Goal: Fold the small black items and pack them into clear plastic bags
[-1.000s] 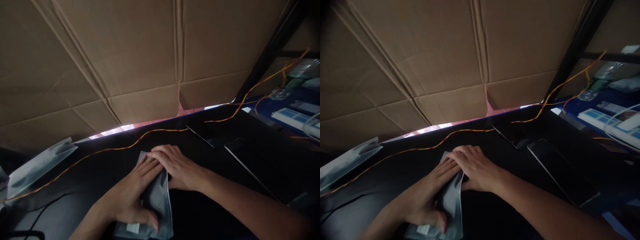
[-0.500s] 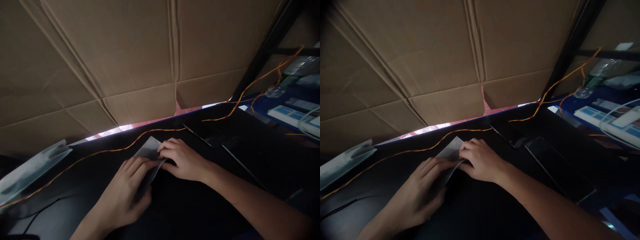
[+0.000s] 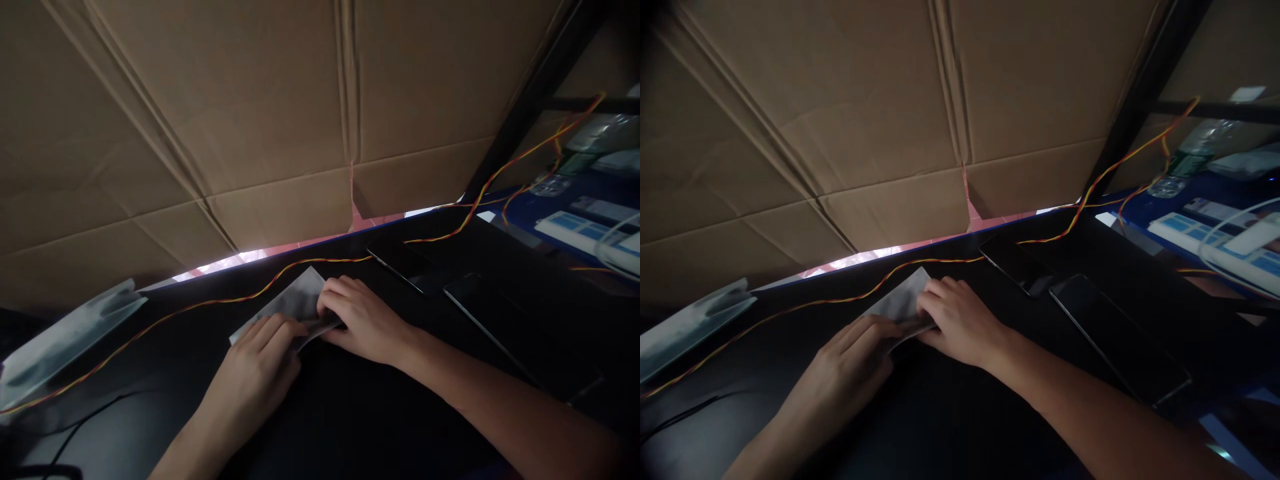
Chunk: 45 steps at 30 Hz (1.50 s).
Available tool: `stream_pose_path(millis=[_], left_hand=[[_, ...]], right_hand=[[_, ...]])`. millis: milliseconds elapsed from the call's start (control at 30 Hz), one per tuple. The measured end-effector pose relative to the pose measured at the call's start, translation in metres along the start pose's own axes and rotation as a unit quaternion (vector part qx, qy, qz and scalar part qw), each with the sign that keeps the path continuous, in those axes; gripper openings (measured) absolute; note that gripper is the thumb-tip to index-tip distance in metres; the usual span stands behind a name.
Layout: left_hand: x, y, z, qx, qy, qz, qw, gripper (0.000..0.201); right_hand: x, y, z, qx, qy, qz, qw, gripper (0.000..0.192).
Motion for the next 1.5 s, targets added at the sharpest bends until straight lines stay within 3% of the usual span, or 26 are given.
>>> stream_pose_path(millis=[167,267,367,467,567,700,833,967,1100,1367,1433,1500], left_hand=[[0.003,0.000,0.011,0.010,0.023,-0.019,0.999,0.035],[0.006,-0.001,0.013,0.028,0.015,-0.069,0.997,0.029],[0.011,-0.002,0.009,0.060,0.007,-0.137,0.989,0.020],[0.010,-0.001,0.002,0.056,0.004,-0.163,0.985,0.022],[0.006,-0.001,-0.002,0.014,0.029,-0.152,0.988,0.031],[0.001,-0.003,0.003,-0.020,0.104,-0.097,0.990,0.032],[0.005,-0.004,0.006,-0.027,0.145,-0.051,0.988,0.028],[0.006,-0.002,0.000,-0.043,0.076,0.000,0.996,0.020],[0.002,-0.001,0.003,-0.046,0.089,-0.007,0.995,0.030],[0.004,-0.003,0.010,-0.024,0.194,-0.021,0.980,0.029],[0.005,-0.003,0.006,-0.019,0.177,-0.037,0.983,0.026],[0.007,-0.002,0.002,-0.018,0.145,-0.067,0.987,0.021]], right_hand=[[0.012,-0.002,-0.016,-0.043,0.064,0.009,0.997,0.039],[0.011,-0.002,-0.020,-0.093,0.125,-0.013,0.988,0.041],[0.002,0.000,-0.016,-0.147,0.216,-0.023,0.965,0.054],[-0.009,0.003,-0.007,-0.165,0.322,-0.007,0.932,0.053],[-0.016,0.005,-0.001,-0.182,0.394,0.006,0.901,0.052],[-0.011,0.005,-0.003,-0.215,0.430,0.026,0.876,0.064],[-0.003,0.001,-0.005,-0.238,0.427,0.051,0.871,0.076],[-0.004,-0.002,-0.007,-0.220,0.410,0.069,0.883,0.082],[-0.006,-0.001,-0.012,-0.218,0.414,0.069,0.881,0.085],[0.005,0.001,-0.010,-0.270,0.476,0.153,0.823,0.094],[0.003,0.000,-0.008,-0.242,0.475,0.151,0.832,0.098],[0.002,-0.002,-0.007,-0.181,0.418,0.107,0.884,0.103]])
Point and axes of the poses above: each hand's wrist, its own y-axis towards the middle knuckle, its own x-axis out of the back of the hand, z = x × y, the point moved 1 cm from there along y, towards the middle knuckle
